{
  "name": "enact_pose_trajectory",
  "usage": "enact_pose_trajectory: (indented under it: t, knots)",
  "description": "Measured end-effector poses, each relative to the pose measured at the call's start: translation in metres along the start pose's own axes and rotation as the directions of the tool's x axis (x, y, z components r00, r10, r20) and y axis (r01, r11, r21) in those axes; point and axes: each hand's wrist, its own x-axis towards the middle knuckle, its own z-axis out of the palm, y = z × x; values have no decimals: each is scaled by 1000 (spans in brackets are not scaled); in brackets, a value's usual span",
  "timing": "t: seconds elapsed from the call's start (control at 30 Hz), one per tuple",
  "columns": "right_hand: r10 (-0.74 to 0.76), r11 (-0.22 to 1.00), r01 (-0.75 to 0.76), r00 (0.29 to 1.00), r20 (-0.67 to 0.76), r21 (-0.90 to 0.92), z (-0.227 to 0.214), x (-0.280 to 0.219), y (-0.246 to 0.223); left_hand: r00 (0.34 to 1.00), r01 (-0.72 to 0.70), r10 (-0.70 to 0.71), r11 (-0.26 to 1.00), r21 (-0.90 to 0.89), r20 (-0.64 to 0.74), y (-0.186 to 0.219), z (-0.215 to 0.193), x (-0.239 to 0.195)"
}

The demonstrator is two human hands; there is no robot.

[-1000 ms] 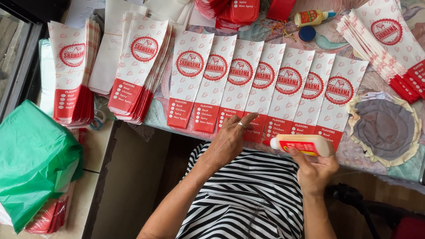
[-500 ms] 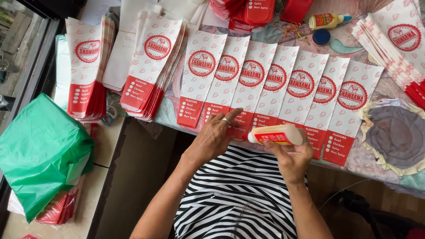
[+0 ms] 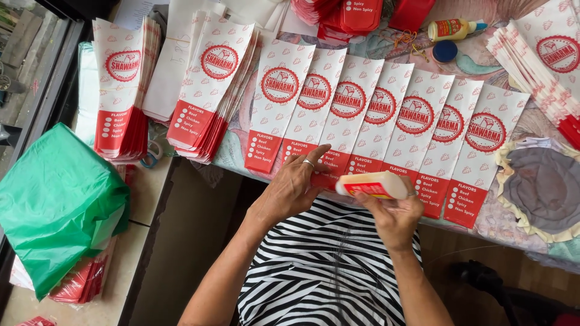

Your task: Manually assembling and gluing paper shawarma bags by aligning them in rows, applying glue to the edges, and stacking them into bundles.

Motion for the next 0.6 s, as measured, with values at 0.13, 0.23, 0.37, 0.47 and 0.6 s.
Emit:
enact_pose_trajectory:
  t: [0.13, 0.23, 0.37, 0.47, 0.6]
  knots:
    - [25, 999, -27, 998, -49, -35, -27, -4, -1, 998, 25, -24, 999, 25, -51, -8, 15, 2]
    - [0, 999, -3, 998, -69, -49, -23, -7, 4, 996, 58, -58, 998, -10, -67, -11, 21, 2]
    - [-9, 1000, 9, 1000, -29, -2, 0, -5, -3, 995, 64, -67, 997, -33, -77, -1, 16, 2]
    - [-45, 999, 45, 999, -22, 5, 20, -6, 1, 994, 56, -56, 998, -1, -96, -1, 17, 1]
    - [-50, 998, 51, 999, -13, 45, 30, -5, 0, 994, 52, -47, 998, 46, -101, -5, 21, 1]
